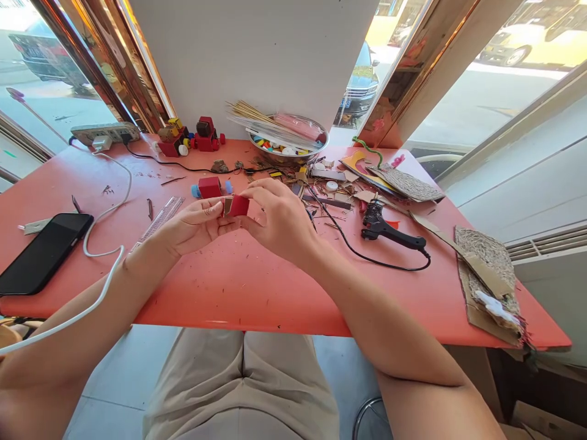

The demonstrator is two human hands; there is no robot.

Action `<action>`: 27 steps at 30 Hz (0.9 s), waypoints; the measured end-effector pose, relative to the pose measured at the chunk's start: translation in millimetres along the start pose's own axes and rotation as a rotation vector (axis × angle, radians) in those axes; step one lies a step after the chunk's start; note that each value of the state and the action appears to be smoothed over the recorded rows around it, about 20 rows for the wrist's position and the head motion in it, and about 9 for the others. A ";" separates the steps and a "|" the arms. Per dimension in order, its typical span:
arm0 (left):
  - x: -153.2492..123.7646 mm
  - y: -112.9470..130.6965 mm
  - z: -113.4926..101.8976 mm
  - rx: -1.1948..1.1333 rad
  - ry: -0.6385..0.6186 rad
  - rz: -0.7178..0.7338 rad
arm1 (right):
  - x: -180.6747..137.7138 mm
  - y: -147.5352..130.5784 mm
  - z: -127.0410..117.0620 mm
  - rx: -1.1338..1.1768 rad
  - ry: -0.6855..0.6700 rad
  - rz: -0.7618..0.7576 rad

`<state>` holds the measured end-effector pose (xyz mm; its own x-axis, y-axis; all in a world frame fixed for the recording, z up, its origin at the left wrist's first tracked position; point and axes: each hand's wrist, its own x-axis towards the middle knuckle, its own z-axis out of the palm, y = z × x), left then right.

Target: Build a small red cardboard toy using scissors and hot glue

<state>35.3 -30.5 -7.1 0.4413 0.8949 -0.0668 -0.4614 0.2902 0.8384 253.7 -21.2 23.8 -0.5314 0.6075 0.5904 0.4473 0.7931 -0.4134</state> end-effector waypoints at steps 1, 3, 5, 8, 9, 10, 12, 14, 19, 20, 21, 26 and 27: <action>0.1 -0.8 -0.1 0.004 0.007 0.000 | -1.1 0.0 1.7 -0.022 0.001 -0.018; 0.2 -1.8 -0.4 0.014 0.025 -0.005 | -2.5 1.4 3.5 -0.054 -0.002 -0.047; 0.0 -1.8 -0.3 0.014 0.034 -0.004 | -3.0 3.1 3.3 -0.067 -0.014 -0.069; -0.3 -1.2 0.4 0.012 0.028 0.007 | -3.0 4.2 1.7 -0.075 -0.031 -0.088; -0.4 -1.0 0.5 0.019 0.030 0.005 | -3.0 4.1 1.3 -0.079 -0.036 -0.089; -0.4 -1.0 0.3 0.031 0.037 0.001 | -3.1 3.8 1.1 -0.084 -0.043 -0.091; -0.6 -1.2 -0.6 0.056 0.054 -0.005 | -3.3 2.9 1.4 -0.093 -0.052 -0.101; -0.8 -1.7 -1.8 0.073 0.058 0.001 | -3.5 2.2 2.2 -0.096 -0.048 -0.116; -1.2 -2.0 -1.6 0.104 0.020 0.004 | -2.5 4.1 3.9 -0.080 -0.058 -0.113; -1.3 -2.0 -1.0 0.105 0.015 0.002 | -2.1 4.8 4.1 -0.077 -0.061 -0.107; -1.3 -1.9 -0.3 0.104 0.013 0.000 | -1.9 5.3 4.4 -0.074 -0.060 -0.106; -2.2 -1.0 3.1 0.093 0.020 0.017 | -2.1 5.1 5.1 -0.062 -0.040 -0.132; -2.4 -0.8 3.7 0.091 0.026 0.022 | -2.4 4.7 5.1 -0.063 -0.036 -0.131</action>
<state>37.4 -34.1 -5.6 0.4110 0.9096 -0.0614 -0.3983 0.2398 0.8854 253.4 -18.7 16.9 -0.6131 0.5013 0.6106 0.4166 0.8618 -0.2893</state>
